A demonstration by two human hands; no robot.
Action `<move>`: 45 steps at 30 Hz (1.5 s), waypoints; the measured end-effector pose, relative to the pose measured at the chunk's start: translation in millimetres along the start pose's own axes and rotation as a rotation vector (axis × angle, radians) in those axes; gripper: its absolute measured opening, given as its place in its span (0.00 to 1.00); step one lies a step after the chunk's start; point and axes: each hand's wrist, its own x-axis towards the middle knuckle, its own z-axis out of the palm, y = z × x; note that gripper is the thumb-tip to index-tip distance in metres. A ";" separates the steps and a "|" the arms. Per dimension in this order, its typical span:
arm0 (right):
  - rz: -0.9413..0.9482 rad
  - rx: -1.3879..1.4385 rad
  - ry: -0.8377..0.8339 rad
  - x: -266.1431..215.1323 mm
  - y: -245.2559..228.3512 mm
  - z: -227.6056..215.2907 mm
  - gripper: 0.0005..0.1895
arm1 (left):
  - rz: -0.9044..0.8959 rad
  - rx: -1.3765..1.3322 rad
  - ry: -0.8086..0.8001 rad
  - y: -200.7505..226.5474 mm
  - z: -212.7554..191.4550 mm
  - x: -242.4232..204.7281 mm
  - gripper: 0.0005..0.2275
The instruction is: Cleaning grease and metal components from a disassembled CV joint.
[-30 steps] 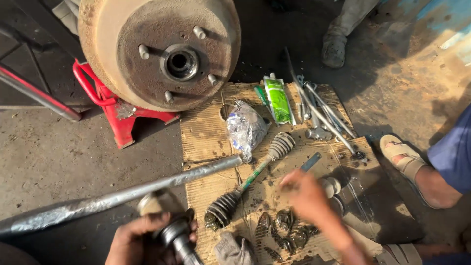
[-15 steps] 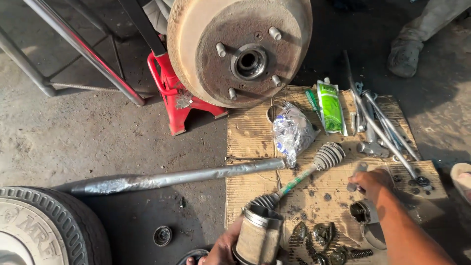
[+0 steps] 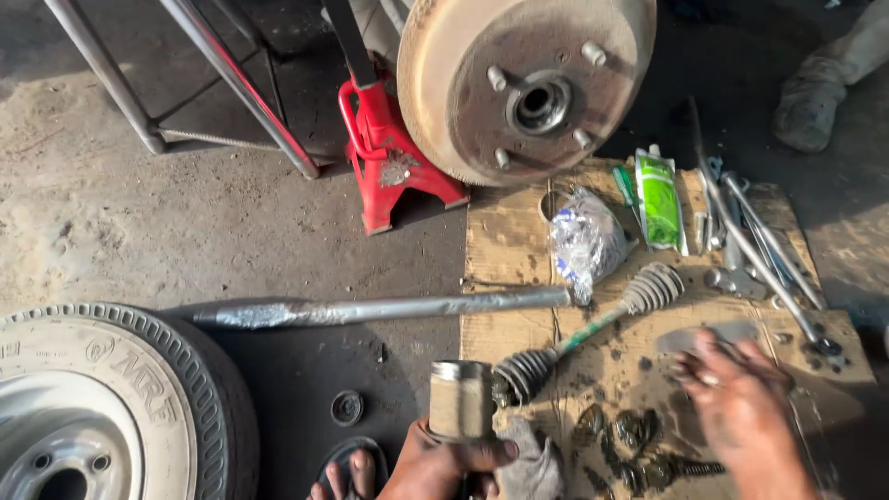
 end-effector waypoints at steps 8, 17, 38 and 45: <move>-0.108 0.101 -0.431 -140.3 -25.5 114.3 0.12 | -0.218 -0.120 -0.120 24.7 13.4 -29.9 0.09; -0.172 0.075 -0.506 -166.8 -21.6 151.0 0.14 | -0.065 0.076 0.057 43.3 0.7 -22.7 0.10; -0.367 -0.007 -0.449 -153.8 10.3 138.7 0.08 | 0.014 0.383 -0.025 44.9 12.3 -9.3 0.12; -0.543 -0.165 -0.413 -165.1 8.0 154.9 0.07 | 0.043 0.409 0.050 45.4 5.8 -6.4 0.16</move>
